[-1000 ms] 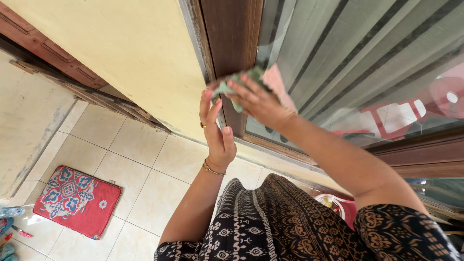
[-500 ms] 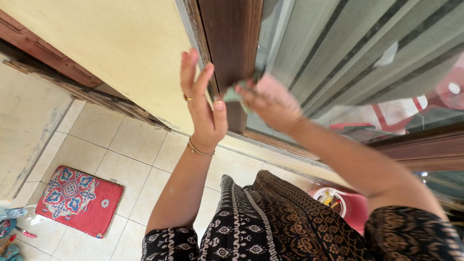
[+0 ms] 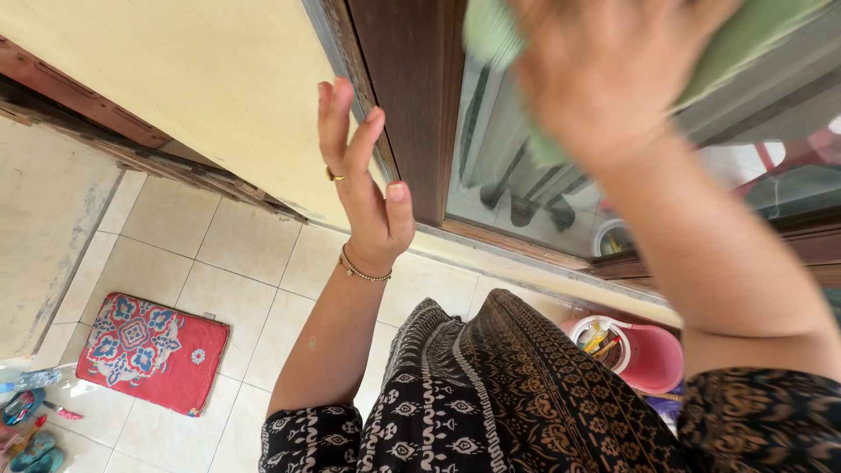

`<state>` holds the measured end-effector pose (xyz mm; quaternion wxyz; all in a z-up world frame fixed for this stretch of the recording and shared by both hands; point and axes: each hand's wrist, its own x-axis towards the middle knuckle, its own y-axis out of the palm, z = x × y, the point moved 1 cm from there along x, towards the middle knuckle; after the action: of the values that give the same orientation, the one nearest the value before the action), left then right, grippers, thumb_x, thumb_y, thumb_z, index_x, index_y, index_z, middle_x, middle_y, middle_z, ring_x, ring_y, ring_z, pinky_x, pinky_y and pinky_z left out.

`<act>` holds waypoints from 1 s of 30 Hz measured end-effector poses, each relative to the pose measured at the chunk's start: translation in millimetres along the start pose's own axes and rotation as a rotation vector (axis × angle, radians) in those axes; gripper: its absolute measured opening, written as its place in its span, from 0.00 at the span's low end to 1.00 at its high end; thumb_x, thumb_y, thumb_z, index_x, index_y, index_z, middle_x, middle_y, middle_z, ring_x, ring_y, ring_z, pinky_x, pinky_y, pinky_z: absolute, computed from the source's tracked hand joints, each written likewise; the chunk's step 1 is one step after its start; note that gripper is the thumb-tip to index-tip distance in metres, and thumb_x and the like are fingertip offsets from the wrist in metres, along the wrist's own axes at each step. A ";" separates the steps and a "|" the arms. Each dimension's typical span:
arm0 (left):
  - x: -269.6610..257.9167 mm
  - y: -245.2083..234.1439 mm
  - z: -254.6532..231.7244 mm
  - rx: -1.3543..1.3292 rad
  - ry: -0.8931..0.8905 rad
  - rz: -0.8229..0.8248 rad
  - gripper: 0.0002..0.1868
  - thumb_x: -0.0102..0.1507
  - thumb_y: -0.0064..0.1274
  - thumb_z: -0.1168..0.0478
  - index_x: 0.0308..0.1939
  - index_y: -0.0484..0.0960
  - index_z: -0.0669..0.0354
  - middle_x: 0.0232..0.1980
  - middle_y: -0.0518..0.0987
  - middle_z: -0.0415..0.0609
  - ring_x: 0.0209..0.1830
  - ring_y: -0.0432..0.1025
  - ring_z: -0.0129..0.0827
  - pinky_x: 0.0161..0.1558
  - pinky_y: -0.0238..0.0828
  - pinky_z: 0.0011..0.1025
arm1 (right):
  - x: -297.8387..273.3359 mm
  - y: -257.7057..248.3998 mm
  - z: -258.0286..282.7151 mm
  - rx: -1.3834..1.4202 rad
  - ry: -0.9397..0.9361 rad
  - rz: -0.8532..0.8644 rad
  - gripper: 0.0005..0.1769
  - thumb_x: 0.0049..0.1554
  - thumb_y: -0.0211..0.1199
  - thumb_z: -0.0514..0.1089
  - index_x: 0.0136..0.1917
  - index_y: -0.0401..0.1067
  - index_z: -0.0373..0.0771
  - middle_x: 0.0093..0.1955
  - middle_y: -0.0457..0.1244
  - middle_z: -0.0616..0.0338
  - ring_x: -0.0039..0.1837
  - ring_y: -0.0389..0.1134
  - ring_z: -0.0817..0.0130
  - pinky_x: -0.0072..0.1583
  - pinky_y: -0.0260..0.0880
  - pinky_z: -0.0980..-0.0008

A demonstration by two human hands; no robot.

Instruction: The person wipes the wooden frame and the glass panes of a sliding door using a cloth.

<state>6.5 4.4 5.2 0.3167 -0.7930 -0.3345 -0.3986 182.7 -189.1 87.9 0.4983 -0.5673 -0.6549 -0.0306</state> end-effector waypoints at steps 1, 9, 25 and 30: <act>-3.4 2.5 2.5 0.013 -0.007 0.028 0.28 0.78 0.32 0.44 0.79 0.62 0.49 0.84 0.51 0.45 0.84 0.41 0.40 0.83 0.37 0.42 | -16.6 13.7 22.7 0.064 -0.028 0.054 0.30 0.62 0.55 0.42 0.78 0.69 0.51 0.81 0.47 0.49 0.76 0.49 0.38 0.63 0.51 0.17; -45.3 54.5 36.9 0.103 -0.097 0.147 0.31 0.78 0.34 0.48 0.82 0.54 0.56 0.85 0.43 0.59 0.86 0.38 0.57 0.82 0.38 0.50 | -149.2 138.5 166.6 0.924 -0.133 0.853 0.28 0.70 0.43 0.44 0.83 0.56 0.47 0.83 0.48 0.60 0.83 0.48 0.56 0.73 0.51 0.46; -71.0 79.8 54.4 0.342 -0.044 0.160 0.33 0.77 0.39 0.52 0.82 0.49 0.59 0.85 0.39 0.63 0.87 0.35 0.68 0.82 0.38 0.57 | -294.0 158.1 190.5 -0.059 -0.956 0.545 0.31 0.59 0.45 0.45 0.75 0.59 0.36 0.84 0.43 0.55 0.82 0.41 0.59 0.76 0.42 0.60; -66.6 72.6 44.5 0.303 -0.077 0.192 0.32 0.77 0.39 0.53 0.82 0.50 0.61 0.85 0.40 0.65 0.87 0.36 0.68 0.85 0.39 0.58 | -224.7 102.6 121.1 -0.019 -0.860 0.656 0.32 0.56 0.48 0.42 0.74 0.59 0.41 0.85 0.41 0.57 0.81 0.42 0.59 0.74 0.47 0.61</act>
<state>51.5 -21.7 -89.5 0.4563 -0.7791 -0.3254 -0.2810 155.6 -239.6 -181.2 0.1634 -0.7078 -0.5880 0.3558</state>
